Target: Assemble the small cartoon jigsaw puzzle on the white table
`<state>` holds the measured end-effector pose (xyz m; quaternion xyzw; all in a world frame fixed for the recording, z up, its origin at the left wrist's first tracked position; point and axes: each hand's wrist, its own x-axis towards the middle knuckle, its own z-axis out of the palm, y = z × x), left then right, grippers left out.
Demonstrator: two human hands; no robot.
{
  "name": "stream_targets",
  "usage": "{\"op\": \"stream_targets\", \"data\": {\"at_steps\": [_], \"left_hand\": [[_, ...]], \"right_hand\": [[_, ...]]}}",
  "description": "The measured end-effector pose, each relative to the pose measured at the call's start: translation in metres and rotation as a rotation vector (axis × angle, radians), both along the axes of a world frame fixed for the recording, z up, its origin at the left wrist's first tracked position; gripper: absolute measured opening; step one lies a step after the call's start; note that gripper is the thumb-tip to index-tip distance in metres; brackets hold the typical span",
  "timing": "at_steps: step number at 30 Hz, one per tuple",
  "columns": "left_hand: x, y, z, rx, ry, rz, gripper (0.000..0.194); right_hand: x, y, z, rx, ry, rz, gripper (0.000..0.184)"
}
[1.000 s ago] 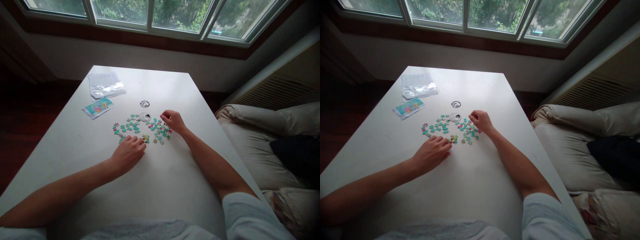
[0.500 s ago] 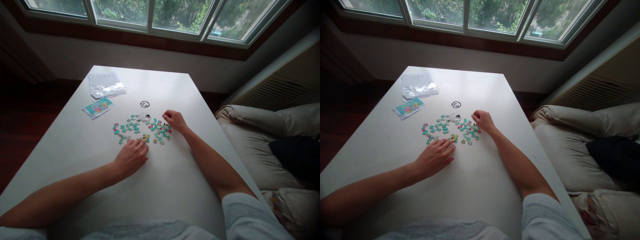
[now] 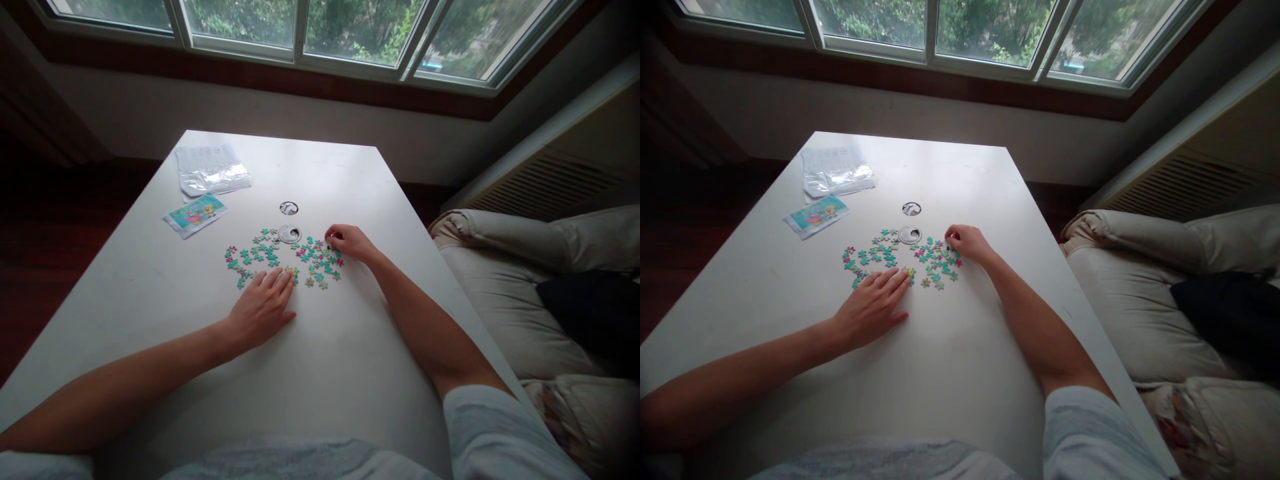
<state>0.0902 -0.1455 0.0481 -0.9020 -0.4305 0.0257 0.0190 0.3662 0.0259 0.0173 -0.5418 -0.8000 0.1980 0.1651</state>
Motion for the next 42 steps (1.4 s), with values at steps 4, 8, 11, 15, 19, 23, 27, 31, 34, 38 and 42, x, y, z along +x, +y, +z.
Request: {"op": "stream_targets", "data": {"at_steps": [4,8,11,15,19,23,27,31,34,38,42], "left_hand": [[-0.001,0.0,-0.001,-0.008,0.007,0.0,0.067],[-0.002,0.0,-0.003,-0.014,0.009,0.0,0.067],[-0.002,0.0,-0.004,-0.016,0.006,0.002,0.067],[-0.002,0.0,-0.003,-0.02,-0.002,-0.004,0.066],[-0.002,-0.001,-0.002,-0.014,-0.006,-0.008,0.064],[-0.001,-0.003,-0.002,-0.02,0.008,-0.008,0.064],[0.0,-0.005,-0.001,-0.028,0.015,-0.003,0.065],[0.002,-0.008,0.0,-0.028,0.016,-0.002,0.064],[0.003,-0.011,-0.001,-0.03,0.013,-0.008,0.065],[0.004,-0.015,0.002,-0.015,0.007,-0.03,0.064],[0.005,-0.021,0.013,-0.006,0.032,-0.027,0.06]], "right_hand": [[0.001,0.0,0.001,-0.017,0.005,0.007,0.016],[0.001,0.0,0.003,-0.034,0.006,0.007,0.016],[0.002,0.0,0.004,-0.047,0.007,0.015,0.017],[0.005,0.001,0.005,-0.07,0.021,0.041,0.017],[0.01,0.003,0.007,-0.117,0.029,0.075,0.018],[0.014,0.005,0.01,-0.132,0.018,0.082,0.018],[0.015,0.006,0.009,-0.134,0.01,0.088,0.018],[0.015,0.007,0.008,-0.134,0.012,0.094,0.017],[0.015,0.008,0.007,-0.14,0.011,0.097,0.017],[0.016,0.008,0.007,-0.149,0.003,0.105,0.017],[0.017,0.009,0.006,-0.146,-0.002,0.098,0.016]]}}
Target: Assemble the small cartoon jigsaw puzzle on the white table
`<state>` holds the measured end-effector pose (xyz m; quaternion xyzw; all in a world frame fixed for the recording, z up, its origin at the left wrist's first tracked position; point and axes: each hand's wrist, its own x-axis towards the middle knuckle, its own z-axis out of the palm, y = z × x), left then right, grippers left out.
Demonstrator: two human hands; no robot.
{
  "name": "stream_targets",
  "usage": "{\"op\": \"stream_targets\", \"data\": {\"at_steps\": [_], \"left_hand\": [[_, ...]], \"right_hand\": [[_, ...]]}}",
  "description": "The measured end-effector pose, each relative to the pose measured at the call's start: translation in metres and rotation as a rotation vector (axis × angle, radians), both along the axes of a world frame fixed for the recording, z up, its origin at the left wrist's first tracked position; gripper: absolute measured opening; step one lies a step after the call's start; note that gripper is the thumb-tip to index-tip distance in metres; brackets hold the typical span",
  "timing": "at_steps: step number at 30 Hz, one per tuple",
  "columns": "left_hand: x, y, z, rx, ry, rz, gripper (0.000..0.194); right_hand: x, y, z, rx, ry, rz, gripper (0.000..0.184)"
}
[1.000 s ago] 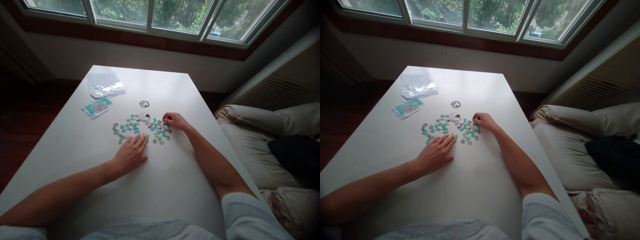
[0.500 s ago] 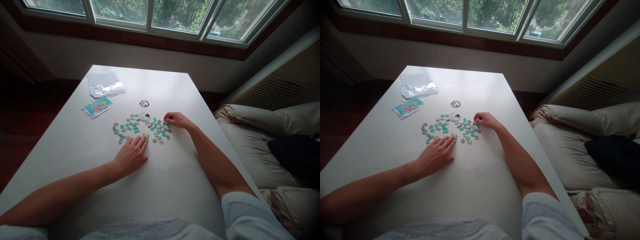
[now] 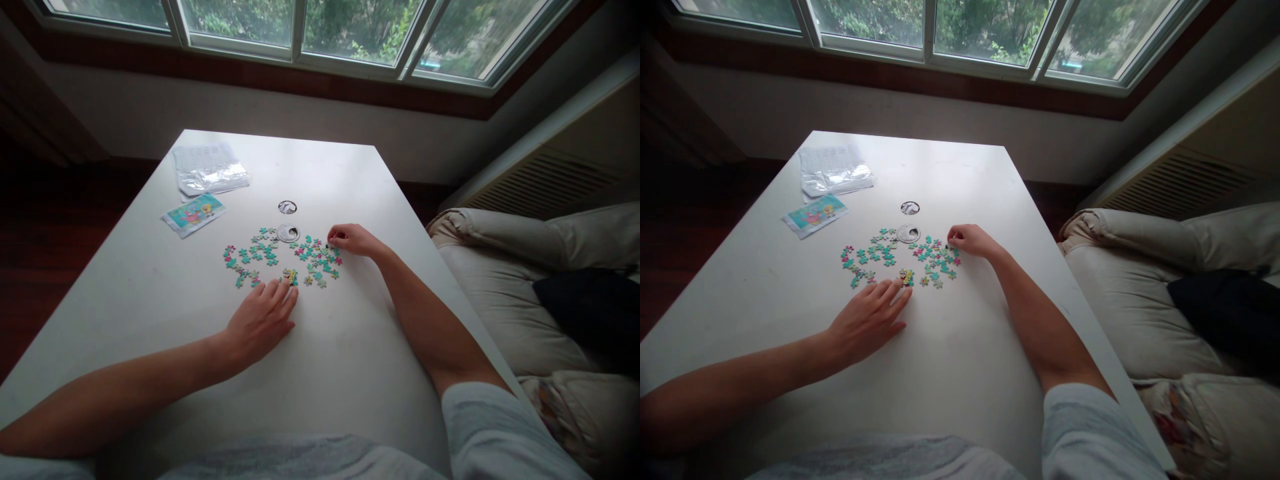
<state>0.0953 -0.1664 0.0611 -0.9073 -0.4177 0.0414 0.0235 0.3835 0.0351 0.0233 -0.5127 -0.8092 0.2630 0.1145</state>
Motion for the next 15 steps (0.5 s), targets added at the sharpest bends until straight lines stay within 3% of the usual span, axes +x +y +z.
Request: {"op": "stream_targets", "data": {"at_steps": [6,15], "left_hand": [[0.002,-0.007,0.009,-0.02,0.027,0.041,0.057],[-0.002,-0.004,0.005,0.035,0.029,0.075,0.056]], "right_hand": [[0.0,-0.001,0.004,-0.004,-0.034,0.007,0.014],[-0.021,-0.03,0.042,-0.026,-0.148,0.192,0.008]]}}
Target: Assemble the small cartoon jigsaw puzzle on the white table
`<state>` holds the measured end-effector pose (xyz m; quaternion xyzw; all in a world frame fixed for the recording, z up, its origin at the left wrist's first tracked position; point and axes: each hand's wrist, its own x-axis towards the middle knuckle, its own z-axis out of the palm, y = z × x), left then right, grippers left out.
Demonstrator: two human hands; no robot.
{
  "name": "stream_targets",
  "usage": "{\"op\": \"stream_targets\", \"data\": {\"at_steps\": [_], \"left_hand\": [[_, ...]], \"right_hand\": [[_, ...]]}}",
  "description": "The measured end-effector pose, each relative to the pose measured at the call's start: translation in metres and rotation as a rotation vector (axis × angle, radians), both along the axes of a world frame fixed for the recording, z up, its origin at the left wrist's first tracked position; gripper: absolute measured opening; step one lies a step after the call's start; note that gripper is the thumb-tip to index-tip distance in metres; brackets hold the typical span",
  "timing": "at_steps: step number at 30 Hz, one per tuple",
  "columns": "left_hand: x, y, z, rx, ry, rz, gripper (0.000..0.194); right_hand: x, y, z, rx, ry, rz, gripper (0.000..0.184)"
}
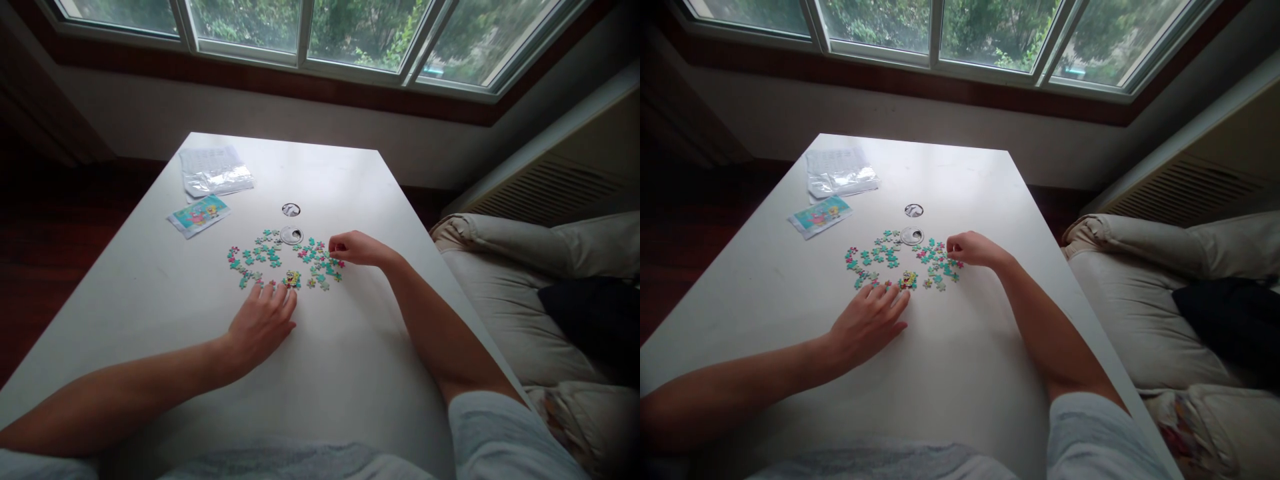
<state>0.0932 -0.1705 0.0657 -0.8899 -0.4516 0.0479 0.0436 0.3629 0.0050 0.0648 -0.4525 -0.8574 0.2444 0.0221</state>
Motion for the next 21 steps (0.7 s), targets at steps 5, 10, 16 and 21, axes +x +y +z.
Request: {"op": "stream_targets", "data": {"at_steps": [5,10,16,21], "left_hand": [[-0.001,0.002,-0.003,0.028,-0.003,-0.05,0.058],[0.004,0.0,-0.015,0.011,-0.027,-0.085,0.061],[0.009,0.0,-0.021,0.035,-0.046,-0.071,0.063],[0.008,0.002,-0.02,0.027,-0.063,-0.051,0.062]], "right_hand": [[-0.004,-0.025,-0.004,0.274,0.079,-0.062,0.018],[0.015,-0.056,-0.022,0.321,0.11,0.012,0.017],[0.028,-0.087,-0.042,0.38,0.085,-0.037,0.022],[0.024,-0.094,-0.047,0.36,0.114,-0.14,0.02]]}}
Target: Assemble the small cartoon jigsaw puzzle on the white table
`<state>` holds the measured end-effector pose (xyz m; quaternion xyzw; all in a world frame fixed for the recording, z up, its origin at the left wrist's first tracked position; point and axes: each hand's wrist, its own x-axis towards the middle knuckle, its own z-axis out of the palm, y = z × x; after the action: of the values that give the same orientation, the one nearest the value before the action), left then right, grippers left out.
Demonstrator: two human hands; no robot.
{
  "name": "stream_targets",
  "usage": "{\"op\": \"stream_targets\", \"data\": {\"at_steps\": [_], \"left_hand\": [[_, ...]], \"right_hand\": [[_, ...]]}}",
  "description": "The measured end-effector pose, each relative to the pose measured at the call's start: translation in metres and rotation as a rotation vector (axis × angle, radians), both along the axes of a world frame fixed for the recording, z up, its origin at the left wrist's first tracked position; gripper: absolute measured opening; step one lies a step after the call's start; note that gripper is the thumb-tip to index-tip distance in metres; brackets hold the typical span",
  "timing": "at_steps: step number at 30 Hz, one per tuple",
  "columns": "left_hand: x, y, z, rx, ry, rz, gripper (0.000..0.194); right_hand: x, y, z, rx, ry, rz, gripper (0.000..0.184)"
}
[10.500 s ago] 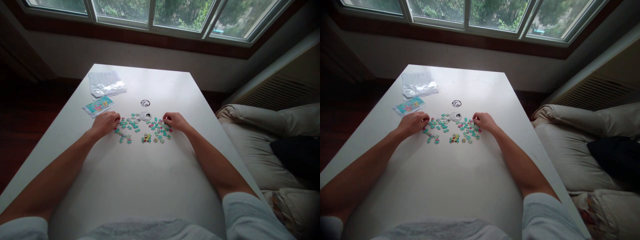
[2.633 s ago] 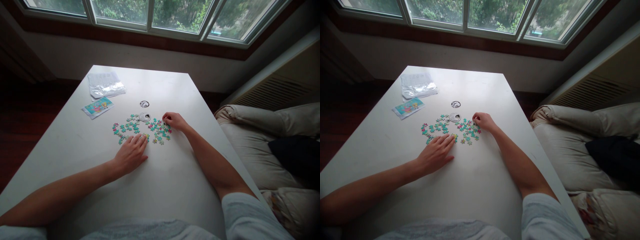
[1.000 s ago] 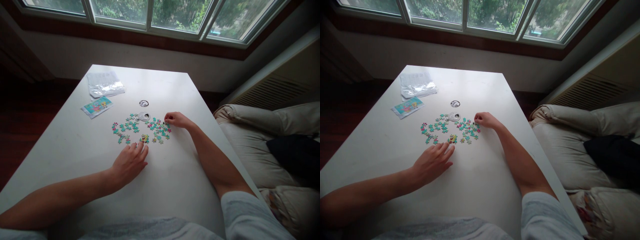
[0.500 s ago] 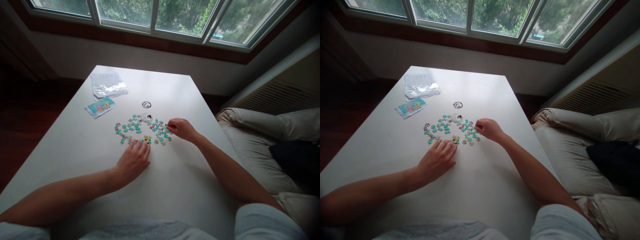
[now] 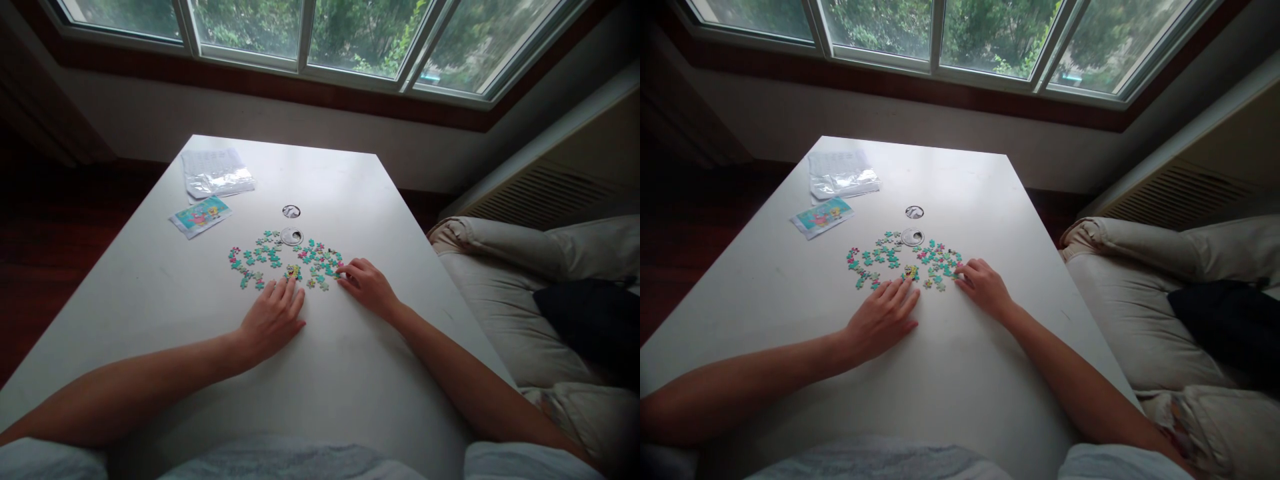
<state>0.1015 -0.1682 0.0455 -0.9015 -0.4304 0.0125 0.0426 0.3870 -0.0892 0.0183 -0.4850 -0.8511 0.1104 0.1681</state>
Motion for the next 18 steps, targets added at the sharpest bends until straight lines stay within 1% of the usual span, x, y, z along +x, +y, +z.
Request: {"op": "stream_targets", "data": {"at_steps": [6,10,12,16,18], "left_hand": [[-0.002,0.005,-0.005,-0.014,-0.059,-0.001,0.061],[-0.005,0.01,-0.011,-0.017,-0.113,-0.023,0.061],[-0.007,0.011,-0.013,-0.01,-0.13,-0.029,0.061],[-0.008,0.013,-0.015,0.001,-0.152,-0.031,0.059],[-0.008,0.015,-0.015,0.002,-0.166,-0.033,0.057]], "right_hand": [[-0.01,0.001,0.001,-0.074,0.081,-0.043,0.012],[-0.017,0.003,0.002,-0.082,0.091,-0.061,0.006],[-0.019,0.004,0.003,-0.079,0.078,-0.056,0.007],[-0.018,0.004,0.005,-0.092,0.084,-0.046,0.018],[-0.017,0.003,0.006,-0.087,0.078,-0.032,0.017]]}}
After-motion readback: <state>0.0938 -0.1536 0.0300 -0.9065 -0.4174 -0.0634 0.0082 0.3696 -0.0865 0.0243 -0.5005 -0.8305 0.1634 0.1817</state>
